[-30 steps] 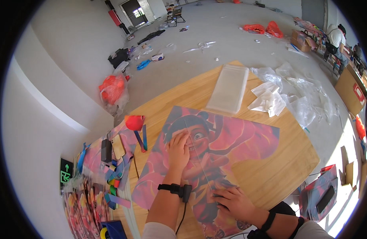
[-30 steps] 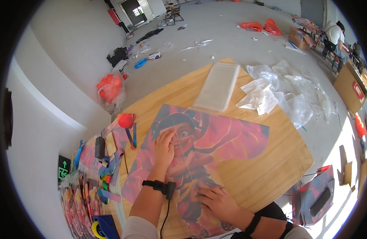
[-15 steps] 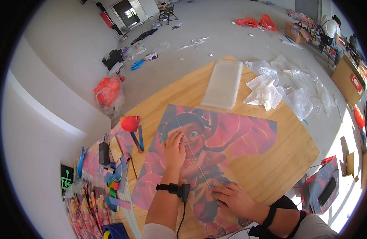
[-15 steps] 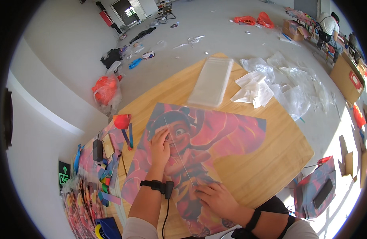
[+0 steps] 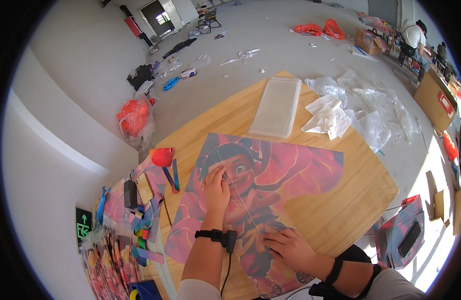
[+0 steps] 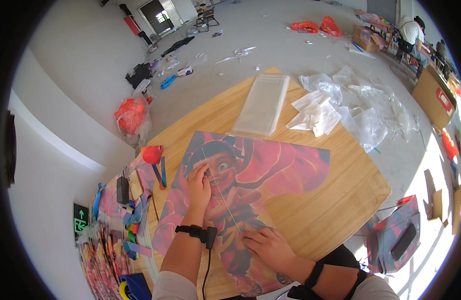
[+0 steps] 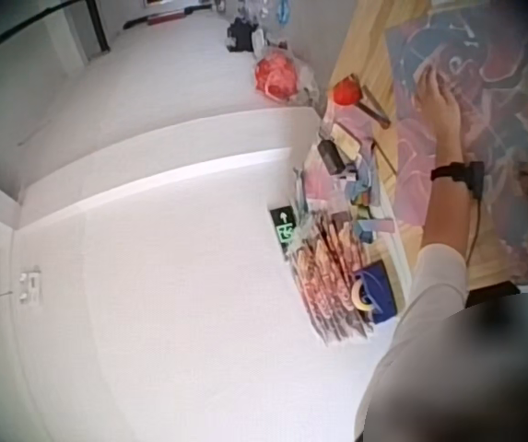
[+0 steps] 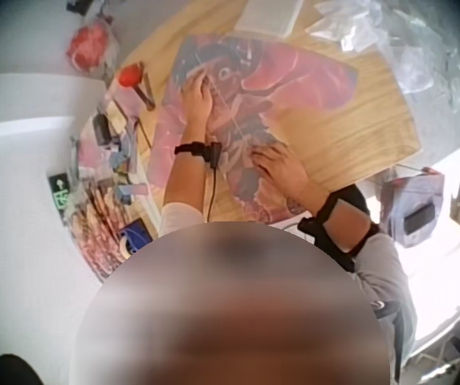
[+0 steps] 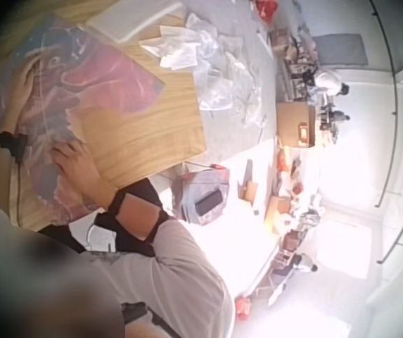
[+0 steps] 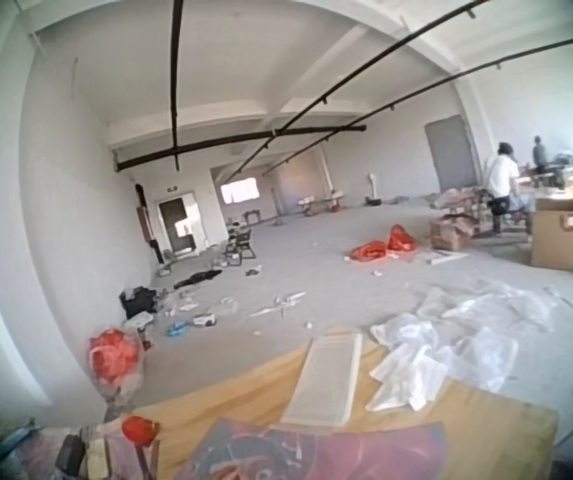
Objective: Insert a thin rod into a butterfly-shaped kite skin to create the frame.
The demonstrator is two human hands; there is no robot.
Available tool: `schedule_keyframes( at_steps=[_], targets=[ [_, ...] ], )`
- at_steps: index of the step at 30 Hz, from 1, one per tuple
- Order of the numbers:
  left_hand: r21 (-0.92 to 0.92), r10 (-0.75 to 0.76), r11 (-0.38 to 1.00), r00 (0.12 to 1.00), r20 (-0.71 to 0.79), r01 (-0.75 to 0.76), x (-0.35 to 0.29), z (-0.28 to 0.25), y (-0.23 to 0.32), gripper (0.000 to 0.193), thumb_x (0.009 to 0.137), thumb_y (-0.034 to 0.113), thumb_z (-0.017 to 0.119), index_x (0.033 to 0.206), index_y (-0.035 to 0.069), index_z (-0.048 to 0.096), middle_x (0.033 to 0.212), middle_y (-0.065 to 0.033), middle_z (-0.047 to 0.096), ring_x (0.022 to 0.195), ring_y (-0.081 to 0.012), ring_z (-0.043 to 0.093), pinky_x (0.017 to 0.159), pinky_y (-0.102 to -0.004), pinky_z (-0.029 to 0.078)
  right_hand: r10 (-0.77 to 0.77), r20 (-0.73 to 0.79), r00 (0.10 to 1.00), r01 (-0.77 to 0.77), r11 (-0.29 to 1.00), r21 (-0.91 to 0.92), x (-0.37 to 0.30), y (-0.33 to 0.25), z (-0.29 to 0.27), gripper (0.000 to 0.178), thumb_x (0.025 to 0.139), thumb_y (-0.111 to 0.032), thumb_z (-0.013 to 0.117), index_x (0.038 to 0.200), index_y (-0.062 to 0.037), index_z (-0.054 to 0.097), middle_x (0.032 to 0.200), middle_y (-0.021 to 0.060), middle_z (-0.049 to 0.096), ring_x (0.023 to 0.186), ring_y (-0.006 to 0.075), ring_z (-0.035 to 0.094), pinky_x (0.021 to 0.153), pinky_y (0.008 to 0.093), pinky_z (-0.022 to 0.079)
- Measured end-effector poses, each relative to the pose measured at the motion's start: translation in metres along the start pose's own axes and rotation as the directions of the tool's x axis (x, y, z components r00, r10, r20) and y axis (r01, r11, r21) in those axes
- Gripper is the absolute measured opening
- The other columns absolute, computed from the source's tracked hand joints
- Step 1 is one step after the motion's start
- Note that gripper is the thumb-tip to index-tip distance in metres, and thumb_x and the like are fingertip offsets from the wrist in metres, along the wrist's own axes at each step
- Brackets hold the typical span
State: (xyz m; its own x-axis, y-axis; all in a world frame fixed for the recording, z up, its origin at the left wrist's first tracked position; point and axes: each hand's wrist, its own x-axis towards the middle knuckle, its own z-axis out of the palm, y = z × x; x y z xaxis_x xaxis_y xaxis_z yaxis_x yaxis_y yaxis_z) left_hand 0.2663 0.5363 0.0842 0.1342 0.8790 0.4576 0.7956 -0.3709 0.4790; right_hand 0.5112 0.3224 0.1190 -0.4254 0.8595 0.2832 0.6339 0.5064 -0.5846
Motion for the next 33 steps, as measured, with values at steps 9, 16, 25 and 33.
schedule_keyframes(
  at_steps=[9,16,25,33],
  targets=[
    [0.015,0.031,0.999,0.999,-0.015,-0.030,-0.001,0.000,-0.004,0.041,0.088,0.001,0.053,0.126,0.009,0.067,0.133,-0.0059,0.065,0.125,-0.0268,0.056,0.112,-0.0441,0.033,-0.004,0.007,1.000,0.004,1.000,-0.003,-0.001,0.000,0.003,0.034,0.085,-0.018,0.073,0.118,-0.0167,0.070,0.129,-0.0066,0.064,0.110,0.0176,0.058,0.093,0.0359,0.047],
    [0.008,0.017,1.000,1.000,-0.025,-0.016,0.002,-0.001,0.005,0.041,0.088,0.002,0.054,0.127,0.009,0.067,0.134,-0.0057,0.065,0.125,-0.0269,0.056,0.111,-0.0441,0.033,-0.010,-0.010,1.000,0.010,1.000,0.002,-0.001,0.004,-0.001,0.036,0.083,-0.017,0.075,0.118,-0.0175,0.070,0.129,-0.0074,0.065,0.102,0.0184,0.060,0.092,0.0367,0.048],
    [0.052,-0.011,0.999,0.998,-0.056,0.014,-0.003,0.005,0.002,0.041,0.088,0.006,0.057,0.127,0.010,0.065,0.133,-0.0040,0.064,0.126,-0.0260,0.056,0.110,-0.0454,0.036,-0.038,0.036,0.999,0.040,0.998,-0.056,0.010,-0.006,-0.009,0.044,0.085,-0.014,0.071,0.128,-0.0120,0.064,0.131,0.0027,0.063,0.108,0.0260,0.061,0.093,0.0399,0.051],
    [0.033,-0.052,0.998,0.995,-0.081,0.054,-0.004,0.006,-0.002,0.041,0.087,0.008,0.059,0.129,0.010,0.062,0.136,-0.0037,0.062,0.130,-0.0242,0.053,0.110,-0.0455,0.036,-0.015,0.074,0.997,0.020,0.997,-0.069,0.032,-0.009,-0.014,0.051,0.084,-0.013,0.071,0.133,-0.0087,0.059,0.123,0.0093,0.061,0.105,0.0317,0.060,0.093,0.0411,0.052]
  ],
)
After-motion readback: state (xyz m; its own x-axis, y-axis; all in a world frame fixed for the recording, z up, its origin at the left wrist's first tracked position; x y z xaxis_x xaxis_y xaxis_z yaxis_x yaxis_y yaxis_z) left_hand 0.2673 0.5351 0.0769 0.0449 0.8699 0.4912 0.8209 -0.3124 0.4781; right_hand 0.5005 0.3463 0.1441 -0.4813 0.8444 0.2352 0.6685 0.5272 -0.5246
